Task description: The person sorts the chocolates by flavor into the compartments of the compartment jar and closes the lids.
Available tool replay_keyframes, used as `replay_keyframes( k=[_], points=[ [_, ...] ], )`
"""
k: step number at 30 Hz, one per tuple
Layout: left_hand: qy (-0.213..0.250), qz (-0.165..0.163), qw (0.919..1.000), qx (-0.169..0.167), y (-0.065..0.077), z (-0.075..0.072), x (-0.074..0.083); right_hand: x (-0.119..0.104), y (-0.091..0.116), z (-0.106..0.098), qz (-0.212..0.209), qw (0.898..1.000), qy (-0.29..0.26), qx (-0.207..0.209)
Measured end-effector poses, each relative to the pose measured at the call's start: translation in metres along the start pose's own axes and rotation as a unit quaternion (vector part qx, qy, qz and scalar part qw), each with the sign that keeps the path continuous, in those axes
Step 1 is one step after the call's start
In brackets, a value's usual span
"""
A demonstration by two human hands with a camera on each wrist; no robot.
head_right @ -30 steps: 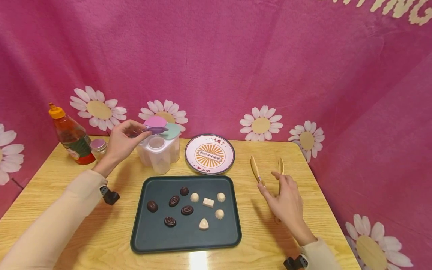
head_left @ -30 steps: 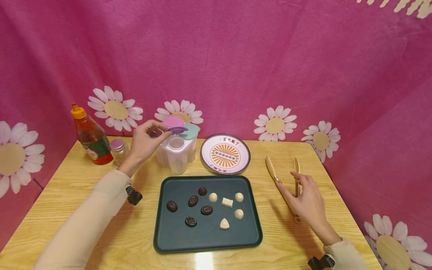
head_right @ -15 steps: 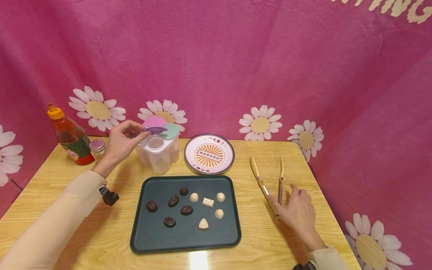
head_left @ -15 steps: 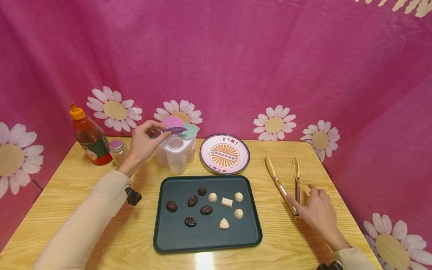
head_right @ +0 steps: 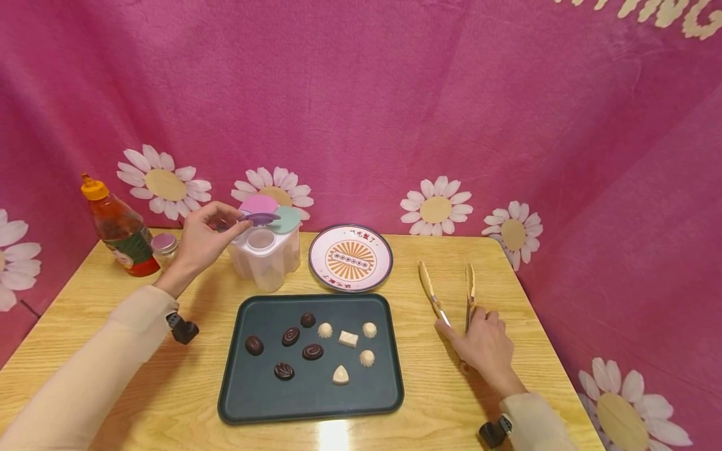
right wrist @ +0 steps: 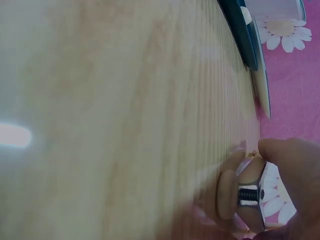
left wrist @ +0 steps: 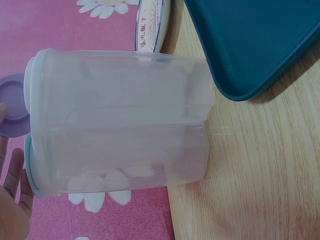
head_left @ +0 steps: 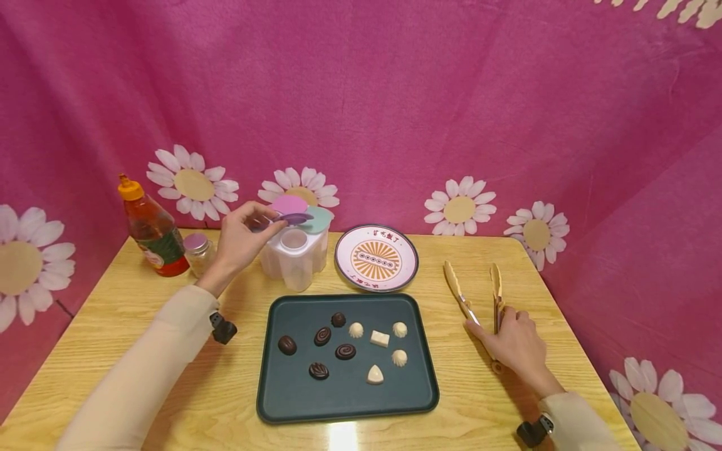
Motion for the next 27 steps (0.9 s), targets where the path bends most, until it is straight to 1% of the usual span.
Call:
replay_keyframes(
  k=[7,14,20,25,27],
  points=[
    [0.000,0.002,1.0000,-0.002,0.000,0.001,0.000,-0.005,-0.008,0.002,0.007,1.000,-0.006,0.009],
    [0.001,0.003,1.0000,-0.003,0.000,0.001,0.001,-0.004,-0.008,0.000,0.007,0.999,-0.028,0.015],
    [0.003,0.006,1.0000,-0.003,0.000,0.002,0.001,0.000,-0.005,-0.010,0.000,0.996,-0.073,0.044],
    [0.002,0.008,1.0000,-0.001,0.000,0.001,0.002,0.004,-0.002,-0.019,-0.014,0.994,-0.099,0.053],
    [0.001,0.007,1.0000,-0.001,0.000,0.001,0.001,0.004,0.001,-0.024,-0.019,0.992,-0.107,0.062]
  ],
)
Point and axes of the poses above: each hand's wrist, its own y-axis away from the middle knuckle, its own z-axis out of the palm, x = y × z, the point moved 9 cm from there along -y, towards the middle knuckle, and after that the axes turned 3 degrees about z, right-handed, at the moved point
